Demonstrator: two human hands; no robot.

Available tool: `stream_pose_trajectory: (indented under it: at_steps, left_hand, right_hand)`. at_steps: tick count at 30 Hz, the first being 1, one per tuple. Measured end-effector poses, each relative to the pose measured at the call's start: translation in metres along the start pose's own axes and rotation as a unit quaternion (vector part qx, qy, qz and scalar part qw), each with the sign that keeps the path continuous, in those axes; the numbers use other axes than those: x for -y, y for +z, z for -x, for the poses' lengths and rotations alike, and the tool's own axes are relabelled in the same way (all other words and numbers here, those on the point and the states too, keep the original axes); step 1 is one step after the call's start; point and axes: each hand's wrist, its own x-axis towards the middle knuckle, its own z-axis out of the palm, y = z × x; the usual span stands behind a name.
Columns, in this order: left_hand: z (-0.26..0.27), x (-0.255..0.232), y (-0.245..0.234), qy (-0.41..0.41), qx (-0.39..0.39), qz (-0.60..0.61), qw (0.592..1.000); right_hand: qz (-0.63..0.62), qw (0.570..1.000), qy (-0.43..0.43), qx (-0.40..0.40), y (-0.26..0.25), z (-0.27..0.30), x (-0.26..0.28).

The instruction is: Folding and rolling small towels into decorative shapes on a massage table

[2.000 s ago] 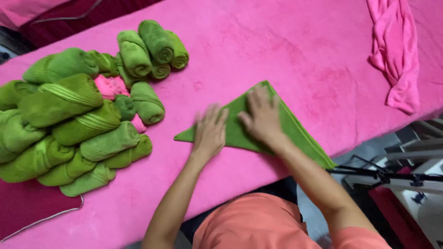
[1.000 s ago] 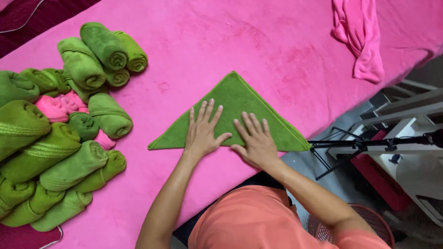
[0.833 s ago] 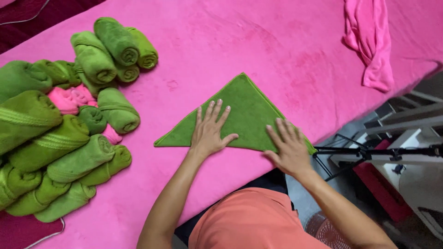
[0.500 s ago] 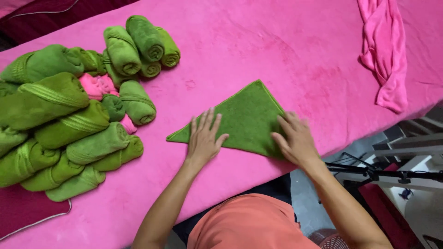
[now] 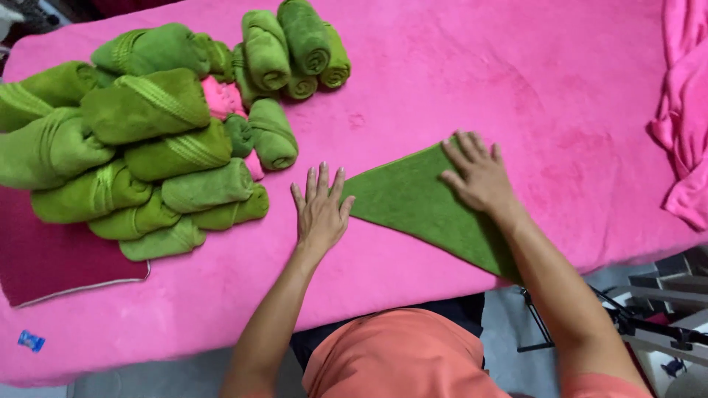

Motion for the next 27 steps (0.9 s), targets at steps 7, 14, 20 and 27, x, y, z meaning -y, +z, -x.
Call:
stream_pose_trajectory:
  at_steps: [7,14,20,27]
  left_hand:
    - [0.003,0.016,-0.008,-0.032,-0.015,-0.005,0.999]
    - [-0.001,-0.056,0.016,0.094,-0.224,0.205,0.948]
    - [-0.029,-0.133,0.092,0.013,0.152,0.706,0.692]
    - [-0.046,-0.139,0.079,-0.086,0.321,0.741,0.583]
  right_hand:
    - [-0.044,0.999,0.013,0.003,0.002,-0.031,-0.055]
    - [-0.12,0.992,-0.039,-0.031,-0.023,-0.056,-0.067]
    - [-0.235,0.972,0.007,0.009,0.001,-0.081,-0.086]
    - [-0.443,0.895,0.026,-0.044,-0.022,-0.05,-0.056]
